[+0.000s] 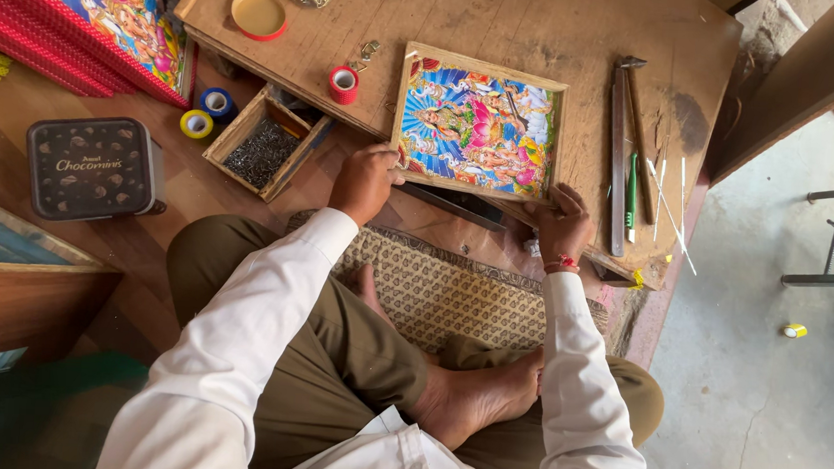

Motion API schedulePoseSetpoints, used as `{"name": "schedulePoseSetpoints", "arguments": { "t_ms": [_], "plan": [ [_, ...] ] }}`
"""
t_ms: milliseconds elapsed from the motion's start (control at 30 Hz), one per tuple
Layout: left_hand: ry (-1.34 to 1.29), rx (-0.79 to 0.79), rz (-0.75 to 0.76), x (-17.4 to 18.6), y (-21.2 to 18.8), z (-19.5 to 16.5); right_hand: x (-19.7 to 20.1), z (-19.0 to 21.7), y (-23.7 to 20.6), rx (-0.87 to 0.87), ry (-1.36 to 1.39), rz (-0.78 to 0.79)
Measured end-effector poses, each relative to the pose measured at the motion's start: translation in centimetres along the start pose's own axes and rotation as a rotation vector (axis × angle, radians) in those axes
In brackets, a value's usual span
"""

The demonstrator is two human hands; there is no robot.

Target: The person assembles a wooden picture frame by wrapping red decorative tape around the edges, securing it with a hammer and nails, and trimming excess tape. The person repeats this process on multiple frames, stacking completed units aside.

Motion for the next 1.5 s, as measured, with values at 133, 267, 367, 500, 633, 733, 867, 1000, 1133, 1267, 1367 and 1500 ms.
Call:
{"name": "schedulePoseSetpoints", "arguments": {
  "t_ms": [133, 267, 367, 500, 633, 733, 867, 1000, 1133, 1267, 1367, 1500],
  "plan": [
    [0.022, -0.042, -0.024, 0.2, 0.2, -0.2, -0.1, 0.1, -0.6, 0.061, -0.065, -0.018],
    [-0.029, -0.079, -0.056, 0.4, 0.2, -0.6, 0.0, 0.4, -1.2, 0.11, 0.002, -0.064],
    [-0.025, -0.021, 0.014, 0.3, 0.4, -0.4, 0.2, 0.7, -1.5, 0.087, -0.017, -0.095],
    [-0.016, -0.121, -0.003, 0.2, 0.8, -0.3, 0.3, 1.3, -1.5, -0.045, 0.092, -0.107],
    [0.033, -0.082, 0.037, 0.0, 0.7, -0.2, 0.4, 2.0, -1.4, -0.033, 0.083, -0.136],
    [0.049, -0.144, 0.019, -0.2, 0.6, -0.2, 0.5, 2.0, -1.4, -0.042, 0.07, -0.123],
    [0.021, -0.16, 0.008, -0.1, 0.6, -0.5, 0.5, 1.9, -1.4, -0.022, 0.062, -0.127],
    [0.017, -0.031, 0.048, 0.6, 0.6, -1.1, 0.3, 1.7, -1.3, -0.027, 0.175, -0.076],
    [0.117, 0.082, -0.211, 2.6, 1.4, -1.7, 1.3, 2.0, -3.0, 0.226, 0.142, -0.216],
    [0.302, 0.029, -0.357, 3.7, 3.8, -0.6, 2.5, 2.3, -7.3, 0.063, 0.094, -0.184],
    [0.358, -0.066, -0.351, 3.4, 6.2, 0.8, 2.8, 3.1, -10.2, -0.189, 0.245, 0.001],
    [0.355, -0.063, -0.402, 3.0, 7.4, 1.2, 3.6, 5.3, -11.7, -0.165, 0.416, 0.132]
  ]
}}
Point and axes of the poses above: each hand's wrist, its own y-axis towards the middle knuckle, its own x-axis out of the back of the hand, z = x × y, the point moved 1 cm from there along y, towards the middle knuckle, and after that the axes turned 15 degrees about -z, right-handed, at the moved point
